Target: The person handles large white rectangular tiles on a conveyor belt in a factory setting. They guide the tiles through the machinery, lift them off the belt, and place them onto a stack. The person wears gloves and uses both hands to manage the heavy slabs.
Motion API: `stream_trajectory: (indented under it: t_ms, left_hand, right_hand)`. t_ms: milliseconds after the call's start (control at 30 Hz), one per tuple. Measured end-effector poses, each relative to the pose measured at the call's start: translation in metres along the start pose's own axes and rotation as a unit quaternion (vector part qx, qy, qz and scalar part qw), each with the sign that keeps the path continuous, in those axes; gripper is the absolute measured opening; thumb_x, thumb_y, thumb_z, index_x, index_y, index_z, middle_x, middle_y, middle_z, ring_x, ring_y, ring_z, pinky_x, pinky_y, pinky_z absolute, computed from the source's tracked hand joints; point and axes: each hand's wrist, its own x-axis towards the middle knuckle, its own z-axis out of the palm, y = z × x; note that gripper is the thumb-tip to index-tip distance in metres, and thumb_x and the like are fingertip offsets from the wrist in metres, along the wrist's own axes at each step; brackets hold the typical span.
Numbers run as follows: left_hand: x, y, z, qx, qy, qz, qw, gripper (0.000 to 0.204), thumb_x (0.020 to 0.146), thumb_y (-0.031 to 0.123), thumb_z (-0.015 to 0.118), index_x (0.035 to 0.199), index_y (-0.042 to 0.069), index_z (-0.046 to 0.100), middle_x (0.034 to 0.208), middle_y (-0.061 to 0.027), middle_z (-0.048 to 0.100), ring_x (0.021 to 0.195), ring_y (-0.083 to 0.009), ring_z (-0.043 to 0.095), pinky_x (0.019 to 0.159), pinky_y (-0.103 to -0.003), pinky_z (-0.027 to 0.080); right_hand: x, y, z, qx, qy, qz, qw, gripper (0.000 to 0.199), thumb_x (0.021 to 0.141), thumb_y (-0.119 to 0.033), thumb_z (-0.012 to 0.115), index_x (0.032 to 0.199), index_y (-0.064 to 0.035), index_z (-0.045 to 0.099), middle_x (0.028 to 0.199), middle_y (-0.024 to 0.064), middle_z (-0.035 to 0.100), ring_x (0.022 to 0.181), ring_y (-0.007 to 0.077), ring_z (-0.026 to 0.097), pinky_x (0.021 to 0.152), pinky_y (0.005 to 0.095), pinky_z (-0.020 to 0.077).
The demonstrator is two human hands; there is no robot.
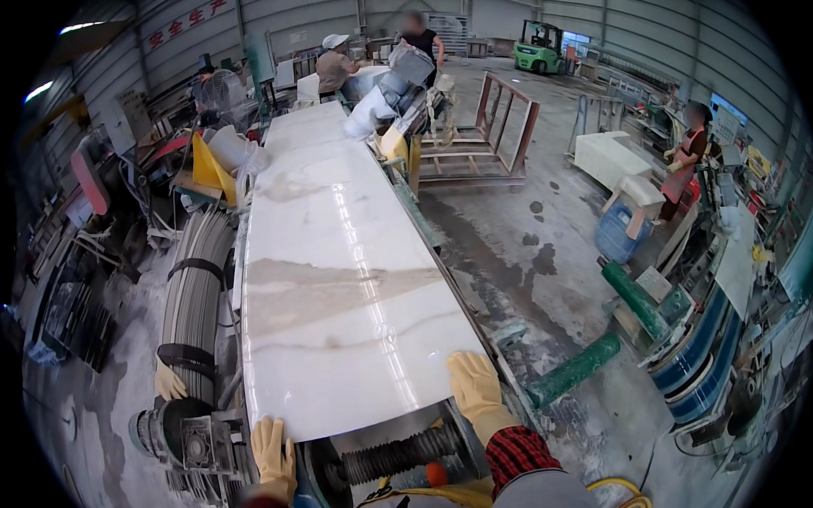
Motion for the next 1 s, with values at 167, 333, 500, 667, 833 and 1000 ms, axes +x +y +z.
stream_trajectory:
  t_ms: [167,333,500,667,833,1000]
  left_hand:
    - [-0.002,-0.002,0.003,0.007,0.002,0.002,1.000,0.054,0.100,0.015,0.069,0.151,0.007,0.055,0.159,-0.0236,0.050,0.150,-0.0494,0.042,0.130,-0.058,0.030]
    - [-0.006,-0.004,0.007,0.024,0.015,0.004,1.000,0.054,0.100,0.016,0.071,0.151,0.007,0.056,0.159,-0.0229,0.051,0.149,-0.0489,0.043,0.130,-0.058,0.031]
    - [-0.006,-0.001,0.005,0.023,0.010,0.004,1.000,0.054,0.100,0.017,0.071,0.150,0.008,0.055,0.160,-0.0216,0.050,0.150,-0.0475,0.042,0.130,-0.057,0.030]
    - [-0.008,0.000,0.003,0.027,0.006,0.003,1.000,0.053,0.100,0.019,0.070,0.150,0.008,0.054,0.159,-0.0208,0.050,0.151,-0.0460,0.041,0.130,-0.056,0.030]
    - [-0.009,0.000,0.005,0.037,0.012,0.008,0.999,0.054,0.100,0.020,0.071,0.149,0.007,0.055,0.158,-0.0210,0.050,0.150,-0.0457,0.042,0.130,-0.057,0.030]
    - [-0.013,-0.004,0.009,0.047,0.028,0.019,0.998,0.053,0.099,0.020,0.071,0.148,0.007,0.056,0.156,-0.0219,0.052,0.148,-0.0460,0.044,0.129,-0.057,0.031]
  right_hand:
    - [-0.001,-0.002,-0.001,-0.004,0.012,-0.007,1.000,0.019,0.095,-0.006,0.067,0.114,-0.0074,0.068,0.117,0.0130,0.070,0.106,0.0393,0.065,0.095,0.0489,0.0516]
    - [-0.006,0.001,-0.001,0.019,-0.016,0.003,1.000,0.028,0.095,-0.004,0.064,0.122,-0.0040,0.070,0.122,0.0190,0.070,0.112,0.0454,0.063,0.100,0.0521,0.0510]
    - [-0.010,0.004,0.000,0.009,-0.001,0.007,1.000,0.029,0.094,-0.005,0.065,0.122,-0.0061,0.070,0.122,0.0155,0.071,0.113,0.0420,0.064,0.099,0.0517,0.0503]
    - [-0.014,0.001,0.000,-0.029,-0.009,0.017,0.999,0.028,0.093,-0.006,0.065,0.120,-0.0069,0.070,0.122,0.0121,0.071,0.114,0.0365,0.065,0.098,0.0522,0.0473]
    - [-0.017,0.002,0.000,-0.038,-0.008,0.019,0.999,0.027,0.094,-0.007,0.065,0.121,-0.0072,0.070,0.124,0.0117,0.071,0.116,0.0347,0.066,0.098,0.0534,0.0464]
    - [-0.020,0.001,0.000,-0.052,-0.010,0.018,0.998,0.026,0.096,-0.008,0.065,0.122,-0.0079,0.071,0.125,0.0117,0.072,0.117,0.0352,0.066,0.102,0.0547,0.0470]
